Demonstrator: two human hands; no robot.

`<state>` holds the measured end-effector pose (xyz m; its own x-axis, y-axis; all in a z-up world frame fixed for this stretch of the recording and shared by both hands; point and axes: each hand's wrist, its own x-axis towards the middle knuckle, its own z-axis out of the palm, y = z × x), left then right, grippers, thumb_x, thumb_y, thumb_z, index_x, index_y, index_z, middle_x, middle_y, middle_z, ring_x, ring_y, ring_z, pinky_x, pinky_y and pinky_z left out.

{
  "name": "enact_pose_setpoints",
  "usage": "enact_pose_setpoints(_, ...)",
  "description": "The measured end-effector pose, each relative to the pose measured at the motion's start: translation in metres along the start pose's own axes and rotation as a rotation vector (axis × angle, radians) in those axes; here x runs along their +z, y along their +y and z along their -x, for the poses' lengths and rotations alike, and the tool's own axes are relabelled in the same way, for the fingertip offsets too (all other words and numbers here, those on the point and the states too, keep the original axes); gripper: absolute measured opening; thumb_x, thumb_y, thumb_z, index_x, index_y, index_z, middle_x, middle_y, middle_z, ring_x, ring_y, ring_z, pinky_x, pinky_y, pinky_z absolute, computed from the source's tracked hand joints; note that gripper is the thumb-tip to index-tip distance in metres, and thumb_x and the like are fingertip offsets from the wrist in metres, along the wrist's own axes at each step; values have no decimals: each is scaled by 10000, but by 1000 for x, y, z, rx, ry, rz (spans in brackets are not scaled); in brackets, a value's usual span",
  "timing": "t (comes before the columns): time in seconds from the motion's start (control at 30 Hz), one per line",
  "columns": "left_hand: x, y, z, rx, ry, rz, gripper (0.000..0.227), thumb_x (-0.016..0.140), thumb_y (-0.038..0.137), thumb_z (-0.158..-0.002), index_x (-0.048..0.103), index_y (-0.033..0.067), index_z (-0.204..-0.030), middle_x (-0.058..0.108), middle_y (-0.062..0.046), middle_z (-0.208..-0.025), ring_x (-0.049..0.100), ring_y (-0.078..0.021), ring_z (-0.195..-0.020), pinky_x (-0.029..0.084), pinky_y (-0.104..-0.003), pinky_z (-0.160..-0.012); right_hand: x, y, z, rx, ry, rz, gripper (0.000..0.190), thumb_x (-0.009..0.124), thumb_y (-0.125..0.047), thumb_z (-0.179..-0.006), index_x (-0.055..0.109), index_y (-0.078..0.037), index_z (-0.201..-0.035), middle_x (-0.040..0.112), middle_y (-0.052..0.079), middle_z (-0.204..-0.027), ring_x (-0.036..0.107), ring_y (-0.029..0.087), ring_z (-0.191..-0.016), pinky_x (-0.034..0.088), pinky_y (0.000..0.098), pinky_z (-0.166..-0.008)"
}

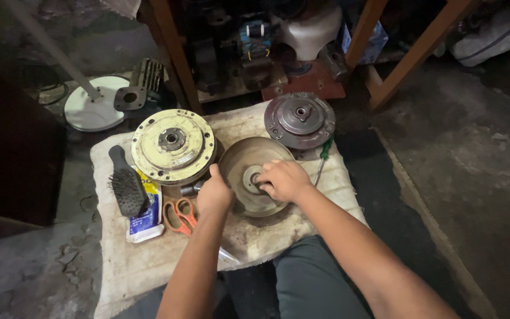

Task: The person cleans various mechanical components by hand and with a cloth.

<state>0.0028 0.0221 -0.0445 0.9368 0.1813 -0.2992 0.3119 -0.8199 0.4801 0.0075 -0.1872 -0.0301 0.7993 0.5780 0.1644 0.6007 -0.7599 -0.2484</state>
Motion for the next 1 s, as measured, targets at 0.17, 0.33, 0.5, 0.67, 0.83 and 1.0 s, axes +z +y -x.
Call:
enact_pose_setpoints(0.17,0,0,-2,7,4,-10,624,602,122,-875,347,103,-1445,701,-280,-1114,686,-445,-1067,536,-538,-920,4,4,-1,37,-3,34,144,721,-250,-815,795,-241,-939,691,6,-968,639,259,-1018,532,433,-830)
enact_pose_setpoints(0.33,-1,1,0,14,11,6,583,604,144,-886,366,97,-1417,713,-277,-1089,692,-444,-1054,536,-538,-914,5,5,0,20,-8,-7,184,736,-261,-798,796,-249,-972,693,-8,-959,640,252,-1006,529,426,-831)
enact_pose_setpoints(0.5,1,0,-1,31,29,-1,529,594,138,-905,390,80,-1389,717,-279,-1075,696,-449,-1041,539,-537,-908,5,6,0,11,-10,-4,219,750,-269,-780,801,-264,-993,686,-1,-953,637,256,-1000,525,425,-832)
enact_pose_setpoints(0.67,2,1,-1,17,13,-8,590,613,129,-881,363,86,-1414,711,-276,-1080,691,-441,-1050,538,-528,-911,2,3,-1,62,-47,19,153,756,-282,-791,807,-259,-934,690,15,-942,640,260,-1005,517,438,-836)
enact_pose_setpoints(0.83,0,2,-1,10,11,-5,614,608,113,-878,352,97,-1436,710,-282,-1085,691,-443,-1052,536,-530,-915,7,8,-1,36,-29,-2,164,747,-259,-789,805,-252,-943,704,4,-945,650,260,-1010,523,431,-842)
enact_pose_setpoints(1.0,1,2,-1,13,17,-5,620,609,110,-876,349,95,-1439,711,-285,-1086,693,-448,-1049,536,-534,-916,13,13,-4,-17,-21,21,244,749,-248,-749,805,-254,-986,710,-2,-956,653,267,-999,526,429,-845)
